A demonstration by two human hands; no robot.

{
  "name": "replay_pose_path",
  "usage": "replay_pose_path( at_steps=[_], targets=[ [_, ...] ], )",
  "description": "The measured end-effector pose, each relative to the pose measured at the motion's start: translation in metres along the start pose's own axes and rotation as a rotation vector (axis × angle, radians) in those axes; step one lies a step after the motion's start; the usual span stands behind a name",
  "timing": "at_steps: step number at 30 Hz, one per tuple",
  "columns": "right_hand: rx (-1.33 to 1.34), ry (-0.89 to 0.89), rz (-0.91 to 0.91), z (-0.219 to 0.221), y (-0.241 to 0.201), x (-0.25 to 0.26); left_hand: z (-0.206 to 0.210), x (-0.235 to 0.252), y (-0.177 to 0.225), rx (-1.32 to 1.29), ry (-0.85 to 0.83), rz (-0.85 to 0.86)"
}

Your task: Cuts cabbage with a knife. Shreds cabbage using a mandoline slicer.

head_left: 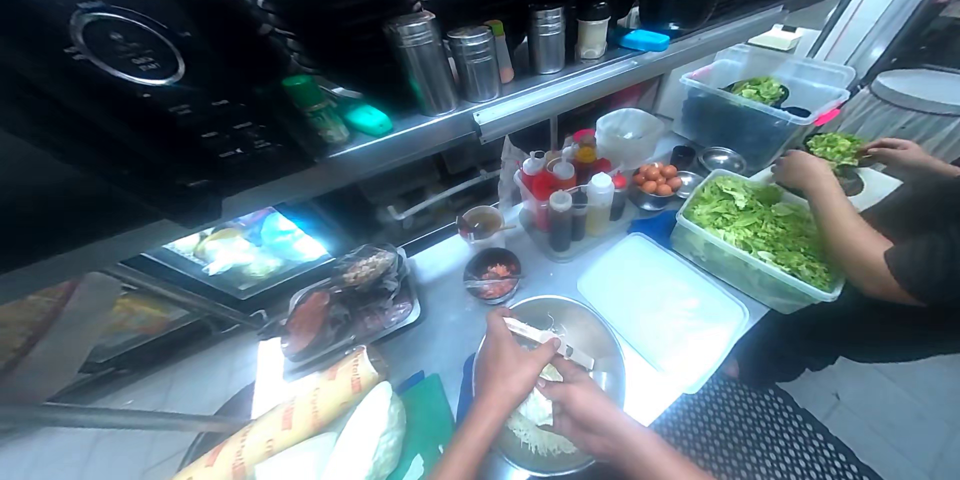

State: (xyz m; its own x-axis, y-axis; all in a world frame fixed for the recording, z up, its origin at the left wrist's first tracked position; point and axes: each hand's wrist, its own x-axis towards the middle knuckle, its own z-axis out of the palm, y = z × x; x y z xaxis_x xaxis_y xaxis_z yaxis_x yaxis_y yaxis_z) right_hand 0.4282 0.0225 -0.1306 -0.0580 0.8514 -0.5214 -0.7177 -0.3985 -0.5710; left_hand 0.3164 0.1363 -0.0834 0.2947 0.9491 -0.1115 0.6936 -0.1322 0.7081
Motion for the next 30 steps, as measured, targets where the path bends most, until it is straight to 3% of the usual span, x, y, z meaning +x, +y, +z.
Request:
replay_pose_path(
  at_steps=[7,11,13,16,19,21,27,30],
  targets=[
    [-0.026,-0.034,0.020,-0.012,0.006,-0.019,-0.003,-0.006,-0.010,-0.046,0.002,-0.015],
    [-0.103,-0.221,0.046,-0.026,-0.011,-0.063,-0.005,-0.022,-0.038,-0.186,-0.004,0.092],
    [-0.124,-0.270,-0.034,-0.031,-0.026,-0.083,-0.004,-0.033,-0.052,-0.230,0.001,0.180],
    [-0.214,-0.138,-0.229,-0.042,-0.048,-0.086,0.000,-0.047,-0.060,-0.282,-0.005,0.300],
    [-0.563,0.180,-0.335,-0.067,-0.059,-0.049,0.003,-0.059,-0.050,-0.263,-0.041,0.313],
    [-0.777,0.285,-0.333,-0.078,-0.058,-0.023,0.004,-0.062,-0.041,-0.219,-0.056,0.299],
    [-1.086,0.174,-0.375,-0.047,-0.064,-0.009,0.004,-0.058,-0.033,-0.119,-0.072,0.302],
    [-1.085,0.153,-0.377,-0.041,-0.066,-0.003,0.005,-0.055,-0.030,-0.092,-0.054,0.312]
  ],
)
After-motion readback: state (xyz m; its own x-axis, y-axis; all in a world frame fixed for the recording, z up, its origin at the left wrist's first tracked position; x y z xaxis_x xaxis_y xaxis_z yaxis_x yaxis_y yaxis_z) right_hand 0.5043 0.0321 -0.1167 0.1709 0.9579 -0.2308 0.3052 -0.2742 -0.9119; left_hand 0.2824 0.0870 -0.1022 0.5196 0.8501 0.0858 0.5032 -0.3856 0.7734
